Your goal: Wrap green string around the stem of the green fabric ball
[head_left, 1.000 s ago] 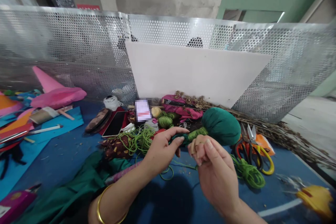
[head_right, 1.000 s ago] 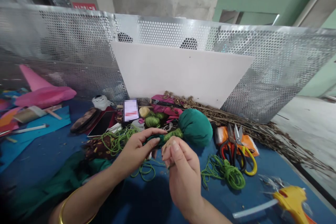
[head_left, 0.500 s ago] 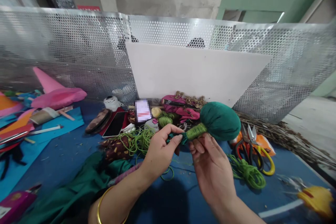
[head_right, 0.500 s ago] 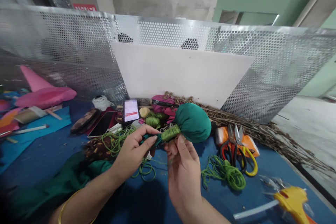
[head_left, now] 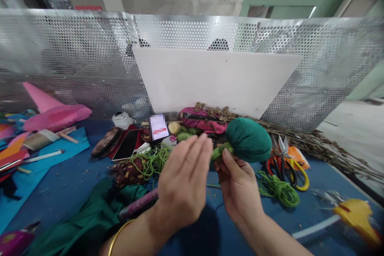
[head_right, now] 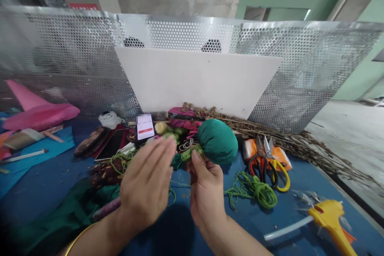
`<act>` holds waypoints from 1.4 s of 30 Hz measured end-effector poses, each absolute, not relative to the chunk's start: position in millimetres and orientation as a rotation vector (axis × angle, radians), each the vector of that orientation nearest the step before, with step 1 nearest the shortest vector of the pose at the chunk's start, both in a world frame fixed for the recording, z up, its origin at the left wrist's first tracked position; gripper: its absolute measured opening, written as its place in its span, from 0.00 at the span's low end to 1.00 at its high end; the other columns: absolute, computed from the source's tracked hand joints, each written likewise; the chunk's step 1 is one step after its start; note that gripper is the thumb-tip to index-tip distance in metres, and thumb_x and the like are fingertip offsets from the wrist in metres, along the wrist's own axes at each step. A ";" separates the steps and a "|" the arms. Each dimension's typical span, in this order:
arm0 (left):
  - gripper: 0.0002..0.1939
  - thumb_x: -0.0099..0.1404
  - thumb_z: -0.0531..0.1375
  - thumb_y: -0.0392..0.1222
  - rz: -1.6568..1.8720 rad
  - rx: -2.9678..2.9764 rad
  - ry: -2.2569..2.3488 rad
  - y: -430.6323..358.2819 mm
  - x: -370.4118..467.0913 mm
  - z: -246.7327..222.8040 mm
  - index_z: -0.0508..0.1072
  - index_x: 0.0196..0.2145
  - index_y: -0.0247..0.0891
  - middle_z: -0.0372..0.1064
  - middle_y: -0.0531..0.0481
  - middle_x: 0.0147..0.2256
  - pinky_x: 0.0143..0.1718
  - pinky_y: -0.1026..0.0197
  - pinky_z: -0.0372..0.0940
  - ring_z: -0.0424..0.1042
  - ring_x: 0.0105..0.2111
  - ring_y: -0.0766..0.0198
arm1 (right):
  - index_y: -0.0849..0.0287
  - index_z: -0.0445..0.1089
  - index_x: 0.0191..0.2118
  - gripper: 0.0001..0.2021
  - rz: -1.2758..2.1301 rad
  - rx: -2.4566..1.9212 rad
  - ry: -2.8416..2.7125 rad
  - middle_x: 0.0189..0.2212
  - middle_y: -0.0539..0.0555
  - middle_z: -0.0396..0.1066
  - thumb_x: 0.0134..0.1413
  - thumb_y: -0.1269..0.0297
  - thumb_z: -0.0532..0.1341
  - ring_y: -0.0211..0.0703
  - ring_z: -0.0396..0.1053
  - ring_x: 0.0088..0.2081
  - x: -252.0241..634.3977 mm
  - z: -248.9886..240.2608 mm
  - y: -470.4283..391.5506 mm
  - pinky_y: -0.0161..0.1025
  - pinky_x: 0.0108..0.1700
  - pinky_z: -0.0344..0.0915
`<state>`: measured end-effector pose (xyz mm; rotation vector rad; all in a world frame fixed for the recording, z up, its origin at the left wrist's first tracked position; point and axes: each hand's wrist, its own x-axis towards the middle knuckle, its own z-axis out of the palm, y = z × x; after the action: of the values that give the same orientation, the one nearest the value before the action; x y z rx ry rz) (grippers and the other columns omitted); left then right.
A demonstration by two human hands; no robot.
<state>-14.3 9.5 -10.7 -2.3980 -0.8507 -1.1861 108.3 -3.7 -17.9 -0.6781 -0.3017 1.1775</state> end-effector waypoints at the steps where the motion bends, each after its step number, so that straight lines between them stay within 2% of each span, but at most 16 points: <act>1: 0.27 0.66 0.48 0.28 -1.104 -2.418 -0.724 7.4 -10.7 -14.7 0.58 0.62 0.22 0.61 0.33 0.61 0.62 0.46 0.55 0.56 0.63 0.48 | 0.59 0.77 0.26 0.10 1.188 -0.681 -0.297 0.24 0.48 0.75 0.35 0.64 0.76 0.35 0.68 0.26 107.7 -17.7 -4.5 0.33 0.30 0.67; 3: 0.26 0.66 0.45 0.28 -1.000 -2.414 -0.634 6.4 -2.8 -24.2 0.60 0.60 0.20 0.62 0.32 0.60 0.60 0.48 0.58 0.57 0.63 0.47 | 0.58 0.78 0.26 0.11 1.205 -0.693 -0.300 0.26 0.51 0.77 0.34 0.63 0.76 0.41 0.71 0.29 106.3 -17.1 -6.3 0.37 0.33 0.69; 6: 0.24 0.67 0.44 0.28 -0.933 -2.303 -0.784 10.4 5.6 -37.9 0.60 0.59 0.17 0.66 0.28 0.56 0.53 0.49 0.64 0.65 0.57 0.47 | 0.58 0.79 0.28 0.10 1.199 -0.712 -0.321 0.27 0.52 0.78 0.34 0.62 0.75 0.44 0.73 0.32 103.8 -15.5 -8.7 0.39 0.33 0.70; 9: 0.24 0.69 0.49 0.30 -0.818 -2.251 -0.961 14.2 6.4 -44.5 0.56 0.61 0.19 0.71 0.29 0.51 0.44 0.51 0.68 0.73 0.47 0.49 | 0.59 0.79 0.26 0.10 1.188 -0.724 -0.317 0.25 0.51 0.77 0.34 0.63 0.76 0.41 0.71 0.29 102.2 -14.0 -9.3 0.37 0.30 0.68; 14: 0.24 0.73 0.47 0.40 -0.948 -2.375 -1.019 15.8 0.4 -39.5 0.55 0.61 0.22 0.73 0.34 0.43 0.40 0.54 0.69 0.74 0.40 0.53 | 0.59 0.77 0.25 0.09 1.153 -0.739 -0.303 0.23 0.49 0.74 0.35 0.65 0.75 0.36 0.64 0.24 102.0 -17.0 -9.2 0.35 0.27 0.64; 17: 0.17 0.73 0.44 0.38 -1.080 -2.440 -1.073 16.3 -0.7 -35.2 0.61 0.55 0.28 0.73 0.38 0.39 0.36 0.57 0.69 0.74 0.36 0.56 | 0.59 0.77 0.25 0.08 1.121 -0.743 -0.340 0.23 0.48 0.73 0.38 0.65 0.74 0.36 0.63 0.24 101.9 -19.6 -9.7 0.35 0.27 0.62; 21: 0.15 0.74 0.42 0.41 -0.938 -2.491 -1.216 18.0 -0.8 -32.2 0.66 0.41 0.35 0.72 0.44 0.31 0.28 0.56 0.68 0.73 0.29 0.56 | 0.60 0.74 0.21 0.10 1.129 -0.749 -0.349 0.18 0.46 0.68 0.39 0.65 0.74 0.34 0.61 0.22 102.2 -20.0 -9.3 0.35 0.27 0.63; 24: 0.13 0.73 0.43 0.41 -0.752 -2.613 -1.296 20.5 -3.9 -27.0 0.65 0.42 0.36 0.73 0.44 0.32 0.28 0.54 0.69 0.74 0.29 0.53 | 0.60 0.74 0.21 0.10 1.136 -0.763 -0.344 0.18 0.46 0.67 0.38 0.63 0.75 0.35 0.61 0.22 103.3 -20.7 -7.5 0.35 0.27 0.63; 27: 0.10 0.72 0.46 0.40 -0.624 -2.789 -1.373 22.2 -8.0 -19.1 0.64 0.45 0.36 0.74 0.43 0.37 0.34 0.52 0.70 0.76 0.35 0.51 | 0.60 0.72 0.21 0.11 1.111 -0.780 -0.363 0.19 0.47 0.66 0.39 0.63 0.74 0.35 0.60 0.22 104.5 -22.5 -6.0 0.35 0.26 0.63; 30: 0.09 0.72 0.47 0.40 -0.550 -2.845 -1.456 21.1 -8.1 -15.9 0.65 0.43 0.37 0.75 0.44 0.37 0.35 0.53 0.70 0.76 0.37 0.51 | 0.60 0.72 0.21 0.11 1.111 -0.779 -0.364 0.19 0.46 0.66 0.40 0.63 0.74 0.34 0.59 0.22 104.7 -23.5 -5.5 0.34 0.26 0.61; 35: 0.12 0.72 0.45 0.41 -0.525 -2.685 -1.510 18.1 -1.9 -25.3 0.65 0.41 0.37 0.73 0.41 0.35 0.30 0.53 0.68 0.75 0.32 0.50 | 0.60 0.72 0.21 0.12 1.147 -0.765 -0.333 0.17 0.44 0.64 0.37 0.63 0.75 0.33 0.59 0.22 104.8 -22.6 -4.7 0.35 0.27 0.62; 38: 0.11 0.72 0.45 0.41 -0.520 -2.773 -1.530 21.4 -4.9 -24.7 0.65 0.42 0.37 0.73 0.41 0.36 0.32 0.53 0.67 0.75 0.34 0.50 | 0.59 0.71 0.21 0.12 1.134 -0.758 -0.329 0.17 0.44 0.64 0.37 0.64 0.75 0.34 0.59 0.22 105.7 -22.2 -2.8 0.35 0.27 0.62; 42: 0.09 0.70 0.47 0.38 -0.603 -3.077 -1.450 29.1 -16.7 -11.0 0.65 0.43 0.38 0.73 0.45 0.37 0.36 0.56 0.64 0.73 0.37 0.53 | 0.59 0.73 0.25 0.11 1.103 -0.771 -0.384 0.22 0.47 0.69 0.38 0.63 0.74 0.36 0.61 0.24 106.3 -21.0 -1.0 0.37 0.29 0.61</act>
<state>-16.7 29.1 -11.0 -3.0767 -1.4496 -0.6028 106.3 -1.0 -21.0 -0.7712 -0.3845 1.1035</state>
